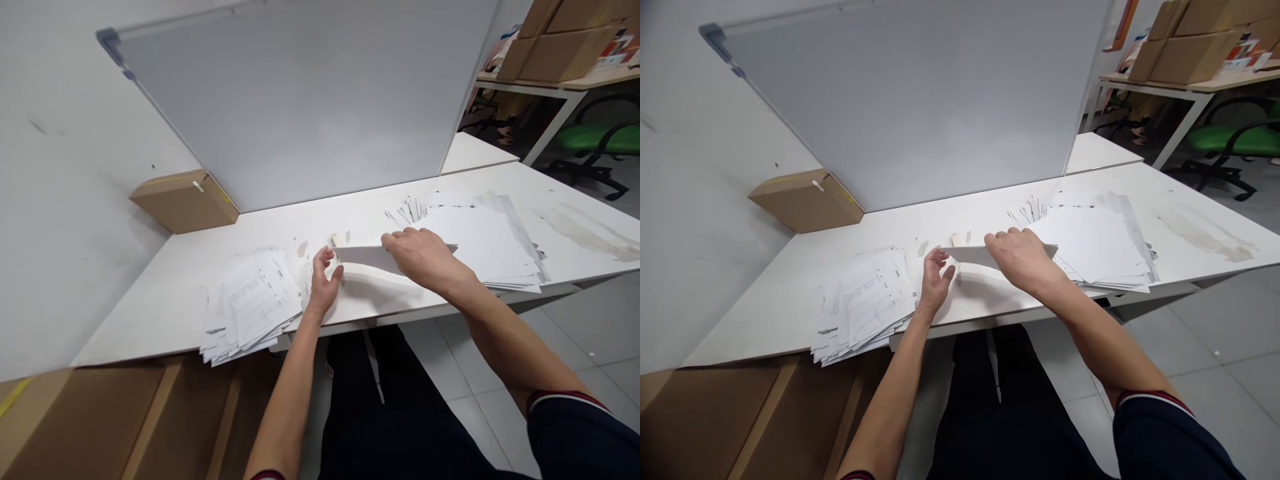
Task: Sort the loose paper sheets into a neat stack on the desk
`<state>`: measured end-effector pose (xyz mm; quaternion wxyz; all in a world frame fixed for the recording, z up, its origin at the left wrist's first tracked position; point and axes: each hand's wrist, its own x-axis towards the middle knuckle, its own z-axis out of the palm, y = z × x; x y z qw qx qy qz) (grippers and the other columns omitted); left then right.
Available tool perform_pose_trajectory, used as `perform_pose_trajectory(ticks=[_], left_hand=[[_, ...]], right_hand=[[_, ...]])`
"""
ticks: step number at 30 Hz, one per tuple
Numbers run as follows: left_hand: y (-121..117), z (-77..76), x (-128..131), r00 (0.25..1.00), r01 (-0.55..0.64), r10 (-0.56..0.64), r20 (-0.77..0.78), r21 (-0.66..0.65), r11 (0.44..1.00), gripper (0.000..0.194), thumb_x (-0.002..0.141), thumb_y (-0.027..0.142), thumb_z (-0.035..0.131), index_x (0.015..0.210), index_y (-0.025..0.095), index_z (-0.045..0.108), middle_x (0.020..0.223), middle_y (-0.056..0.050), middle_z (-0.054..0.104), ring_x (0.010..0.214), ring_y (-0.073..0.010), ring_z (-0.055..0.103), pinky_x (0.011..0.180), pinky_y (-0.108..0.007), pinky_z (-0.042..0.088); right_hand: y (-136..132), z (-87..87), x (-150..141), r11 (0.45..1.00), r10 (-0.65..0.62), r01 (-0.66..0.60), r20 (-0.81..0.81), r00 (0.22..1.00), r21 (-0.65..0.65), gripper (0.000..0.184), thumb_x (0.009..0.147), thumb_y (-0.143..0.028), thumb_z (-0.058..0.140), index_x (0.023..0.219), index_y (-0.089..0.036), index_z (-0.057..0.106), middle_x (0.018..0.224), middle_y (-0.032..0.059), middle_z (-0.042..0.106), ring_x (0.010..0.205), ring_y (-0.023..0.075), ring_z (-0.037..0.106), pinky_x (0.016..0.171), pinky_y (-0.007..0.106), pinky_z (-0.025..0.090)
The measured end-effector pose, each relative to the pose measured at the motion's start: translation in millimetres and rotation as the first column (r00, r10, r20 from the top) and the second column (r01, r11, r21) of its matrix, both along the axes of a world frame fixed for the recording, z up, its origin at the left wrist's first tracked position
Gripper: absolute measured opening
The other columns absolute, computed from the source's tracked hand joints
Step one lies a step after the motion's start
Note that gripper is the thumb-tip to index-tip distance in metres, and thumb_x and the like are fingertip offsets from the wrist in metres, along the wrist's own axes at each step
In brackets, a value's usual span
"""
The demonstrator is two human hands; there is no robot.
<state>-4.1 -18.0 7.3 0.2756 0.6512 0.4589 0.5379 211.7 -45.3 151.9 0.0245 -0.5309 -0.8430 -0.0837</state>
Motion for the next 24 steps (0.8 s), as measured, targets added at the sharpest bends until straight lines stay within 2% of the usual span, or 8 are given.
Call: perform_pose_trajectory(ticks=[4, 7, 10, 14, 17, 19, 20, 24], left_hand=[[-4, -11.2, 6, 0.982, 0.084, -0.097, -0.162, -0.086, 0.993, 0.026, 0.09, 0.042, 0.039, 0.101, 0.02, 0.047, 0.095, -0.006, 0.054, 0.088, -0.0152, 0.053, 0.08, -0.031, 0.042], [-3, -16.1, 9, 0.971, 0.08, -0.107, -0.214, -0.133, 0.988, 0.024, 0.091, 0.04, 0.035, 0.082, 0.02, 0.045, 0.07, 0.001, 0.047, 0.065, -0.0121, 0.046, 0.064, -0.027, 0.04], [-4, -16.7, 9, 0.972, 0.051, -0.072, -0.224, -0.098, 0.994, 0.026, 0.089, 0.04, 0.039, 0.075, 0.02, 0.046, 0.062, 0.003, 0.043, 0.058, -0.0114, 0.042, 0.059, -0.025, 0.037], [-3, -10.2, 9, 0.998, -0.017, 0.011, -0.067, -0.084, 0.996, 0.027, 0.086, 0.042, 0.045, 0.074, 0.019, 0.053, 0.061, 0.003, 0.049, 0.058, -0.0106, 0.046, 0.059, -0.023, 0.038], [2, -4.2, 6, 0.966, -0.134, 0.149, 0.213, -0.082, 0.988, 0.028, 0.085, 0.044, 0.047, 0.084, 0.018, 0.057, 0.071, 0.0, 0.057, 0.067, -0.0115, 0.054, 0.066, -0.024, 0.043], [6, -4.0, 1, 0.914, -0.189, 0.221, 0.341, -0.125, 0.974, 0.031, 0.086, 0.045, 0.044, 0.09, 0.017, 0.057, 0.072, -0.001, 0.06, 0.069, -0.012, 0.058, 0.068, -0.025, 0.046], [8, -5.5, -1, 0.906, -0.208, 0.251, 0.34, -0.158, 0.965, 0.03, 0.086, 0.043, 0.043, 0.092, 0.017, 0.057, 0.072, -0.002, 0.06, 0.068, -0.0119, 0.058, 0.068, -0.025, 0.046], [12, -17.1, -7, 0.946, -0.308, 0.323, 0.038, -0.215, 0.927, 0.023, 0.085, 0.029, 0.045, 0.1, 0.018, 0.057, 0.08, -0.004, 0.064, 0.072, -0.0131, 0.06, 0.072, -0.028, 0.047]], right_hand=[[1, -10.2, -5, 0.985, 0.027, -0.005, 0.122, 0.992, -0.175, 0.027, 0.078, 0.001, 0.038, 0.093, -0.015, 0.055, 0.074, 0.0106, 0.063, 0.068, 0.02, 0.057, 0.052, 0.028, 0.025], [4, -16.0, -5, 0.982, 0.038, -0.018, 0.104, 0.994, -0.189, 0.022, 0.086, -0.007, 0.035, 0.096, -0.013, 0.053, 0.076, 0.0113, 0.063, 0.068, 0.0201, 0.058, 0.051, 0.027, 0.025], [6, -18.0, -6, 0.977, 0.02, -0.004, 0.077, 0.997, -0.214, 0.022, 0.092, -0.021, 0.033, 0.098, -0.014, 0.053, 0.074, 0.011, 0.064, 0.067, 0.021, 0.059, 0.052, 0.027, 0.027], [7, -8.3, -4, 0.971, 0.01, -0.004, 0.021, 1.0, -0.24, 0.022, 0.092, -0.023, 0.035, 0.096, -0.016, 0.055, 0.071, 0.0099, 0.064, 0.064, 0.0205, 0.059, 0.053, 0.027, 0.03], [8, -1.0, 8, 0.958, -0.077, 0.014, -0.211, 0.974, -0.286, 0.025, 0.091, -0.032, 0.037, 0.087, -0.017, 0.057, 0.073, 0.0092, 0.064, 0.064, 0.0194, 0.059, 0.053, 0.027, 0.034], [12, -8.2, 19, 0.901, -0.19, -0.033, -0.462, 0.866, -0.432, 0.028, 0.09, -0.037, 0.039, 0.085, -0.018, 0.059, 0.079, 0.008, 0.066, 0.066, 0.0183, 0.06, 0.054, 0.026, 0.039], [15, -17.1, 25, 0.843, -0.275, -0.081, -0.556, 0.784, -0.531, 0.028, 0.089, -0.04, 0.042, 0.085, -0.018, 0.06, 0.082, 0.0074, 0.067, 0.067, 0.0179, 0.061, 0.054, 0.026, 0.042], [30, -74.4, 39, 0.53, -0.634, -0.243, -0.57, 0.524, -0.813, 0.025, 0.081, -0.041, 0.056, 0.086, -0.017, 0.063, 0.088, 0.0075, 0.07, 0.07, 0.0196, 0.065, 0.057, 0.028, 0.05]])
